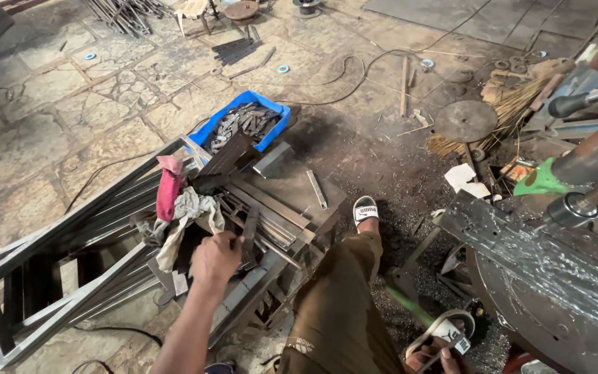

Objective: Drilling holes into a metal plate using a drill press.

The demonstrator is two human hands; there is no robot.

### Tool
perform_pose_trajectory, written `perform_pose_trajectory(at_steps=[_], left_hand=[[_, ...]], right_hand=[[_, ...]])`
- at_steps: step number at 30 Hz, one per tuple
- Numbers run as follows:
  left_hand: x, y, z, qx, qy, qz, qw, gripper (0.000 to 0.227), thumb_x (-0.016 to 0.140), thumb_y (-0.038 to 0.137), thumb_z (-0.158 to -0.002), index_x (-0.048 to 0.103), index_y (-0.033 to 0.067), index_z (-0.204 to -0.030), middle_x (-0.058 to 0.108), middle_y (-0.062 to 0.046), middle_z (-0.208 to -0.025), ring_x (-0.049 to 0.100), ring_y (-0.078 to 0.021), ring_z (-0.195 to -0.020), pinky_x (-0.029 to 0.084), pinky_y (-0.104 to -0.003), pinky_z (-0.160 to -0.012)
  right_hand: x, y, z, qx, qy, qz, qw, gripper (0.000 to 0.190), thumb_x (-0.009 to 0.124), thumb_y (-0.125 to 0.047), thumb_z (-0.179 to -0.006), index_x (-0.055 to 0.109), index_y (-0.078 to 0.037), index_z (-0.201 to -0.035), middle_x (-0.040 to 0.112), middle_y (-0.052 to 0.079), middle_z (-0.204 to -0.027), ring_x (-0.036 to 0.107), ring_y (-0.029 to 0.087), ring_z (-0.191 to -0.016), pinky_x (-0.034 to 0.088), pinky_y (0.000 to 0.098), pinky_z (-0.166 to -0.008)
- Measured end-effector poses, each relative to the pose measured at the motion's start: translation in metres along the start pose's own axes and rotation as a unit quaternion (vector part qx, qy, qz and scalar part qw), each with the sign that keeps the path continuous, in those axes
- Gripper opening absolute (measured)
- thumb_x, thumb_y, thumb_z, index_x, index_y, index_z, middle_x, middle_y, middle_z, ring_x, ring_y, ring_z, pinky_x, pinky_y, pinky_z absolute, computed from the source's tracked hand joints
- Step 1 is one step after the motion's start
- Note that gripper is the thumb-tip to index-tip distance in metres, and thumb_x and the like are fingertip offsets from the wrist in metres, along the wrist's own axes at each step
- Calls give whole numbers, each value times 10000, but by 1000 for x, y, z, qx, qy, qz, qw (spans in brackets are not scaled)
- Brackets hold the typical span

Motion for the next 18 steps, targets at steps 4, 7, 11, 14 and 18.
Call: perform_pose_trajectory(at_steps=[4, 7, 11, 14, 18], left_hand=[[-19, -30, -2, -35, 30, -11, 999, 239, 655, 380, -931, 812, 242, -1047, 786, -134, -932, 769, -347, -832, 622, -474, -769], [-54, -47, -2, -93, 16, -50, 994, 293, 668, 461, -936, 799, 245, -1086, 789, -124, -994, 751, -355, -935, 606, -498, -795], [-47, -82, -3, -108, -10, -72, 992, 402, 719, 537, -887, 789, 232, -1140, 782, -143, -1058, 730, -369, -1010, 589, -495, -865], [-32, -92, -2, -179, -99, -47, 978, 513, 755, 594, -837, 749, 262, -1228, 775, -160, -1102, 727, -362, -1061, 583, -482, -916], [-12, -110, -4, -155, -97, -44, 982, 475, 741, 565, -841, 791, 265, -1207, 779, -151, -1133, 734, -358, -1082, 589, -471, -932]], right_hand=[[-3, -7, 0, -16, -9, 76, 997, 636, 496, -306, -965, 370, 3, -1507, 728, 301, -1137, 743, 404, -1037, 577, 544, -945], [24, -20, 14, 3, 20, 50, 999, 621, 498, -276, -961, 355, -57, -1525, 704, 273, -1152, 717, 402, -1040, 581, 562, -920], [23, -10, 13, 13, 80, 10, 997, 580, 484, -235, -991, 375, -33, -1523, 668, 235, -1189, 683, 370, -1086, 567, 585, -950], [8, 9, 9, -23, 48, -16, 998, 541, 500, -182, -1014, 373, 83, -1469, 661, 272, -1166, 691, 425, -1047, 587, 634, -913], [14, -7, 21, 5, 69, -37, 997, 511, 475, -208, -1031, 420, 54, -1467, 655, 254, -1150, 678, 384, -1063, 549, 597, -924]])
Point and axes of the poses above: each hand's wrist, its own z-axis away from the middle knuckle, its own x-axis out of the palm, y = z × x, the point moved 1 cm from there along -z, towards the middle knuckle
